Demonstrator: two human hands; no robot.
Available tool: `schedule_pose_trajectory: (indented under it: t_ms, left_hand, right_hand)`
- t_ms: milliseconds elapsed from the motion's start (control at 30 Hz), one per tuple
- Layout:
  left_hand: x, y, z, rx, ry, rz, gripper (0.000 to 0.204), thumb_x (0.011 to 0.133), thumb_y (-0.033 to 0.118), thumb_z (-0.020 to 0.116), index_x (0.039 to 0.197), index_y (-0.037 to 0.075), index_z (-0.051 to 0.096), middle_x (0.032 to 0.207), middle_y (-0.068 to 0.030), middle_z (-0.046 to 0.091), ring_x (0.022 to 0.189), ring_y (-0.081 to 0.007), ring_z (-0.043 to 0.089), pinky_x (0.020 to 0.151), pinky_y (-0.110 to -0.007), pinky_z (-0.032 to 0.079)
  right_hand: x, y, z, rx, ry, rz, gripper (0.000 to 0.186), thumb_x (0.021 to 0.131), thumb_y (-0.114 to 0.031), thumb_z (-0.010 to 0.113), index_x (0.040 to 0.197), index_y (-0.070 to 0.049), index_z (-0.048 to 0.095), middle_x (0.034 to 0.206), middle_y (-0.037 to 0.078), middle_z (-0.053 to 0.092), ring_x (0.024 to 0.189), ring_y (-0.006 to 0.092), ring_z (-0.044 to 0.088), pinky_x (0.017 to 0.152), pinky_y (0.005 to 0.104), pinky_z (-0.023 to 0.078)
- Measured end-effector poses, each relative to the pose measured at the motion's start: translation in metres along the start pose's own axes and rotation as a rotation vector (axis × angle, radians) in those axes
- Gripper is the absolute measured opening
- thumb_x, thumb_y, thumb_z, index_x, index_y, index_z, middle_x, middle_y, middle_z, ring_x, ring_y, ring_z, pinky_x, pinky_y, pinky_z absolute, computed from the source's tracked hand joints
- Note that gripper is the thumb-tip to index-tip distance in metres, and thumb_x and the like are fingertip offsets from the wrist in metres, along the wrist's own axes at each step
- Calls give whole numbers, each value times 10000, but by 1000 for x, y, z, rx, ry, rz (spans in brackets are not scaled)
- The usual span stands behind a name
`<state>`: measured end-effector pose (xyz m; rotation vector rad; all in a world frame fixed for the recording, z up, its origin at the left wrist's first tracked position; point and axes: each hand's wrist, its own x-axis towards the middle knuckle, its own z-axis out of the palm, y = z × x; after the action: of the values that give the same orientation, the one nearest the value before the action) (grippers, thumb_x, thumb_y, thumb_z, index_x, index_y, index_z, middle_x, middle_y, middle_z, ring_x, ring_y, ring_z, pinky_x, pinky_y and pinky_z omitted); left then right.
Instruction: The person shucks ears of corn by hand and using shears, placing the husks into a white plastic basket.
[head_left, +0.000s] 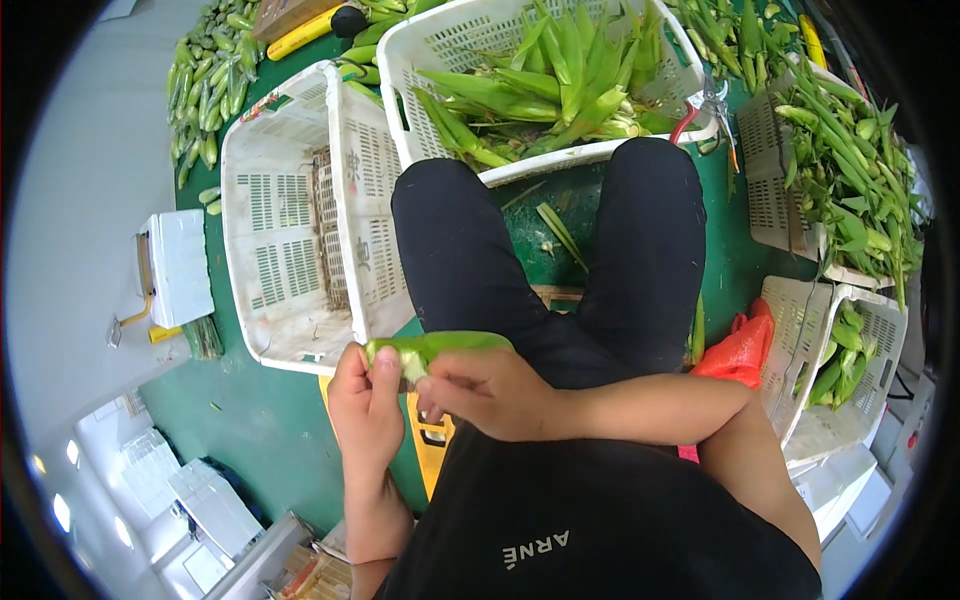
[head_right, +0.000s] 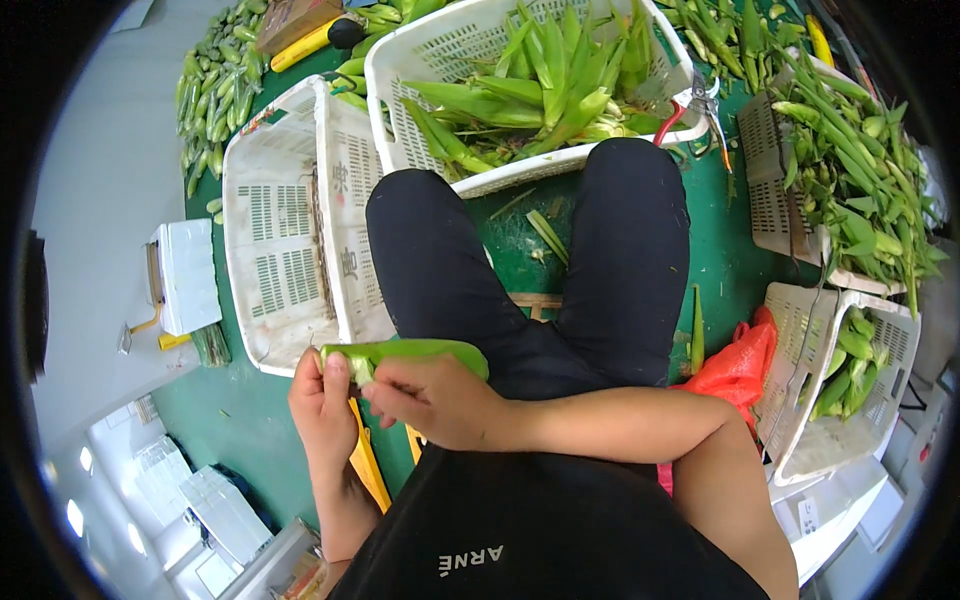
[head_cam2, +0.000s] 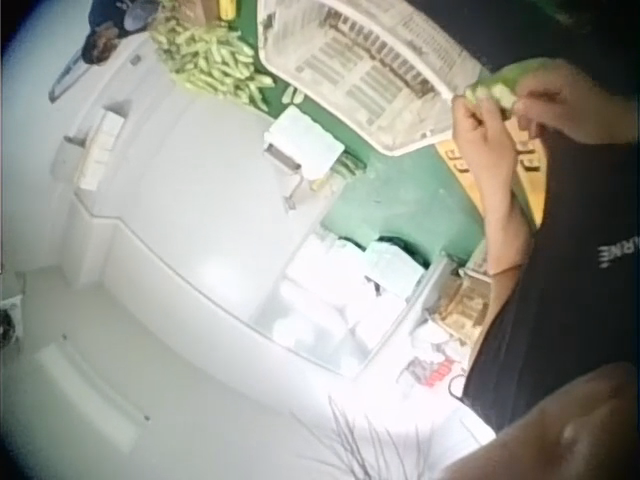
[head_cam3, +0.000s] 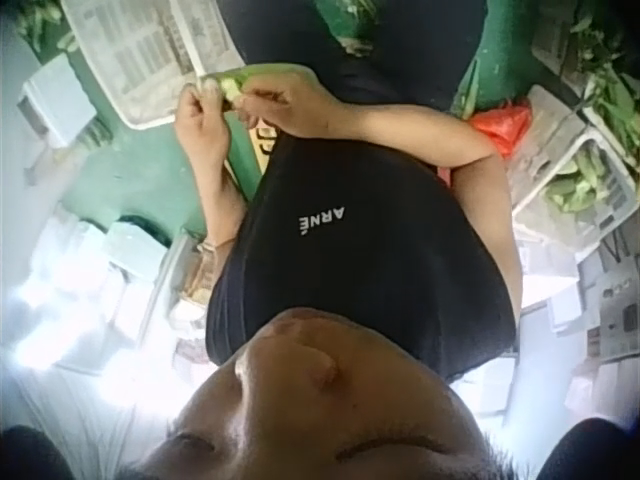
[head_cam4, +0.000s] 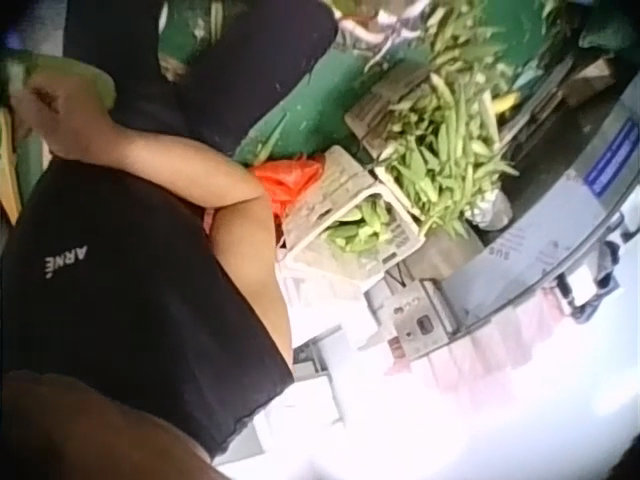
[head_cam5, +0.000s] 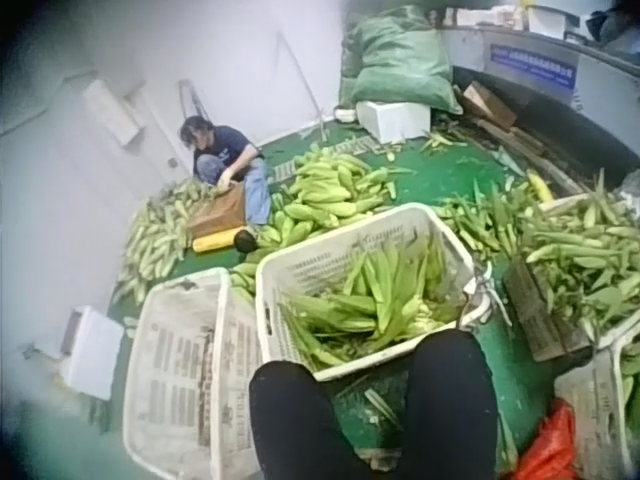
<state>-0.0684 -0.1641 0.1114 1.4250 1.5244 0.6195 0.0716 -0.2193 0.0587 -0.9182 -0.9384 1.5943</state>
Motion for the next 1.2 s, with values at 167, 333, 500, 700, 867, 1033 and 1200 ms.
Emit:
schedule_pose_trajectory:
  t_ms: [167, 333, 500, 700, 867, 1033, 1200]
  left_hand:
    - [8, -33, 14, -396, 29, 162, 257, 973, 176, 479, 744, 68, 432, 641, 18, 469, 549, -53, 393, 495, -202, 324]
    - [25, -51, 54, -718, 279, 142, 224, 942, 114, 458, 724, 92, 409, 624, 22, 454, 529, -50, 377, 477, -205, 296]
    - [30, -59, 78, -894, 235, 41, 159, 902, 86, 444, 743, 89, 440, 689, 0, 501, 575, -67, 440, 499, -202, 342]
    - [34, -67, 92, -921, 194, 23, 214, 869, 7, 473, 687, 99, 407, 695, -7, 469, 587, -73, 396, 524, -204, 323]
    - [22, -51, 121, -827, -54, 176, 223, 882, -10, 478, 701, 90, 393, 714, 4, 448, 596, -70, 377, 557, -207, 322]
    - [20, -60, 109, -926, -35, 170, 230, 864, -31, 491, 678, 68, 398, 709, -13, 465, 615, -81, 395, 583, -223, 331]
    - [-3, -72, 100, -636, -238, 514, 154, 849, -9, 526, 723, 45, 456, 754, -65, 513, 669, -150, 473, 643, -281, 399]
  right_hand:
    - [3, 9, -15, 346, 23, 112, 226, 954, -171, 486, 797, -26, 560, 709, 43, 628, 569, 81, 600, 493, 205, 412]
    - [8, 32, -38, 686, 139, 214, 189, 942, -175, 467, 803, -60, 521, 668, 57, 596, 460, 91, 517, 407, 209, 359]
    - [-4, 54, -48, 855, 295, 215, 215, 932, -196, 430, 747, -92, 461, 634, 67, 570, 423, 103, 457, 379, 222, 322]
    - [-1, 49, -89, 222, 206, 294, 210, 943, -222, 454, 814, -65, 507, 638, 41, 540, 514, 113, 472, 474, 239, 375]
    - [24, -3, -107, -429, 143, -168, 280, 947, -282, 542, 944, -13, 623, 901, 54, 531, 887, 123, 513, 751, 279, 431]
    - [13, -6, -103, 39, 143, 35, 302, 962, -245, 532, 875, 11, 667, 870, 26, 555, 881, 106, 547, 733, 261, 440]
    - [-7, 1, -99, 548, 279, 416, 248, 947, -223, 562, 842, -12, 640, 770, 38, 627, 676, 103, 586, 623, 249, 464]
